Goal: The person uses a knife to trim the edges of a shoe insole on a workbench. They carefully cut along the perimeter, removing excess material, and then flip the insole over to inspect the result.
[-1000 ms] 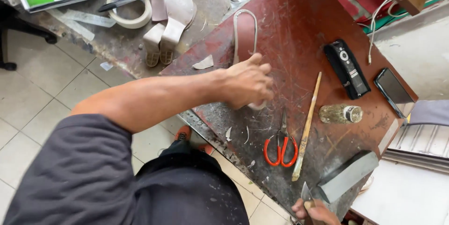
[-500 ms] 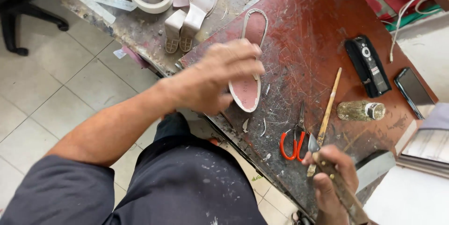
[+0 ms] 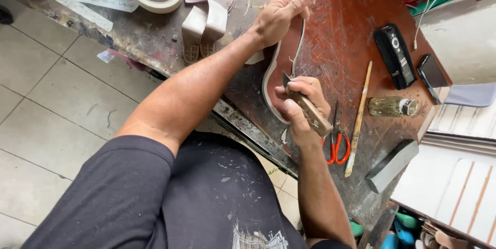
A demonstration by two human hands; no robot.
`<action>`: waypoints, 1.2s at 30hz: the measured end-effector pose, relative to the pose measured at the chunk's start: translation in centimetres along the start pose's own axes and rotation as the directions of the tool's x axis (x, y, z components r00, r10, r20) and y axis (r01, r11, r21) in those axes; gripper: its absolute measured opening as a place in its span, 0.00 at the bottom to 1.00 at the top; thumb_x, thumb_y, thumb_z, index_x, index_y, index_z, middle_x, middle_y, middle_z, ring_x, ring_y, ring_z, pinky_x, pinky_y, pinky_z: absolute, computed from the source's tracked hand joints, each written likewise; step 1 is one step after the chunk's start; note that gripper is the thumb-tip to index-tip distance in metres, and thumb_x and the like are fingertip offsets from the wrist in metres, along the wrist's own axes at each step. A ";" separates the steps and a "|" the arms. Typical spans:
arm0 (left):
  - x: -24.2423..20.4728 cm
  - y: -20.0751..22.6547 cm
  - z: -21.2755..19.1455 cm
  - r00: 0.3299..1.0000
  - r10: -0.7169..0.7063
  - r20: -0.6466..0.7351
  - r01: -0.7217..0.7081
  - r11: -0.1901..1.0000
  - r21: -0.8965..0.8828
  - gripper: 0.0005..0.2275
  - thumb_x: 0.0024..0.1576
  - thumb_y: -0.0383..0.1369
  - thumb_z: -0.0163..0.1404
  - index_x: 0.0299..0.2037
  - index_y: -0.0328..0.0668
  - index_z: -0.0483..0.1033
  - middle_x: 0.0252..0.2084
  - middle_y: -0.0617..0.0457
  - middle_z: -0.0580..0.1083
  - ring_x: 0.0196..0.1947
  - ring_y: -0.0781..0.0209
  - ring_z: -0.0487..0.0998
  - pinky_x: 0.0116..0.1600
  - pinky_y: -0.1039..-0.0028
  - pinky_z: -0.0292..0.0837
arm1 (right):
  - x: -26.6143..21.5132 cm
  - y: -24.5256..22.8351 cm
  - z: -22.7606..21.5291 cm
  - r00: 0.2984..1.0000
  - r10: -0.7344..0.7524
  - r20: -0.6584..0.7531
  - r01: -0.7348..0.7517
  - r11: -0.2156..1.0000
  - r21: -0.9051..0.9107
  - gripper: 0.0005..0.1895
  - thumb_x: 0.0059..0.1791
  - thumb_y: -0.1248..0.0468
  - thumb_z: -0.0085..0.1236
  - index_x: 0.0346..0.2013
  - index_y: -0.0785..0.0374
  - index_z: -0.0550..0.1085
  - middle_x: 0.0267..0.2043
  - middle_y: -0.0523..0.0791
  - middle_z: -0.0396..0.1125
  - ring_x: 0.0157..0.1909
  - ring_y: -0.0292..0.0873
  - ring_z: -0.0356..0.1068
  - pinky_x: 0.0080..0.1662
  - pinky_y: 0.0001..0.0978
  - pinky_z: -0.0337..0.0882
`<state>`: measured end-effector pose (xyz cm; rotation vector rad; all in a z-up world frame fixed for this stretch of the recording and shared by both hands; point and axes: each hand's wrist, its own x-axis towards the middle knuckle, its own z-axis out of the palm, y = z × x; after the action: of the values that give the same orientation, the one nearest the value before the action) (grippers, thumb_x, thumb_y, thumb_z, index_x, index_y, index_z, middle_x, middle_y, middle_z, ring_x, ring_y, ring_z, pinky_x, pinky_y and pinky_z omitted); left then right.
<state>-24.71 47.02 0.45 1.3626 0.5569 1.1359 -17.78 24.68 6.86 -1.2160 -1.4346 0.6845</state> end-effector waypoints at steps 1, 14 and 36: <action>0.0 0.0 -0.1 1.000 -0.004 -0.002 0.004 1.000 -0.004 0.24 0.60 0.55 0.38 0.24 0.50 0.78 0.30 0.61 0.78 0.36 0.69 0.75 0.51 0.75 0.67 | 0.0 0.1 0.3 1.000 0.005 0.002 -0.005 1.000 -0.003 0.13 0.48 0.67 0.54 0.47 0.64 0.74 0.52 0.53 0.63 0.43 0.48 0.79 0.57 0.36 0.78; -0.8 -1.5 -0.5 0.988 0.054 -0.148 -0.055 0.998 -0.005 0.18 0.61 0.46 0.41 0.30 0.47 0.79 0.33 0.58 0.79 0.37 0.67 0.78 0.49 0.73 0.70 | 0.4 0.2 3.4 0.969 0.080 -0.233 -0.124 0.976 -0.180 0.08 0.52 0.70 0.55 0.46 0.62 0.76 0.48 0.47 0.73 0.50 0.41 0.73 0.56 0.31 0.73; -0.9 -1.1 -0.4 0.983 0.008 -0.183 0.003 0.998 0.062 0.17 0.59 0.48 0.41 0.28 0.50 0.79 0.32 0.61 0.79 0.36 0.69 0.78 0.48 0.74 0.69 | 0.3 0.8 3.6 0.964 0.068 -0.258 -0.124 0.971 -0.204 0.08 0.52 0.69 0.56 0.46 0.62 0.75 0.49 0.48 0.73 0.52 0.42 0.74 0.58 0.33 0.74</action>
<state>-25.14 46.61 -0.95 1.3198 0.7285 1.2627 -20.88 25.97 5.36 -1.4960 -1.2687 0.4265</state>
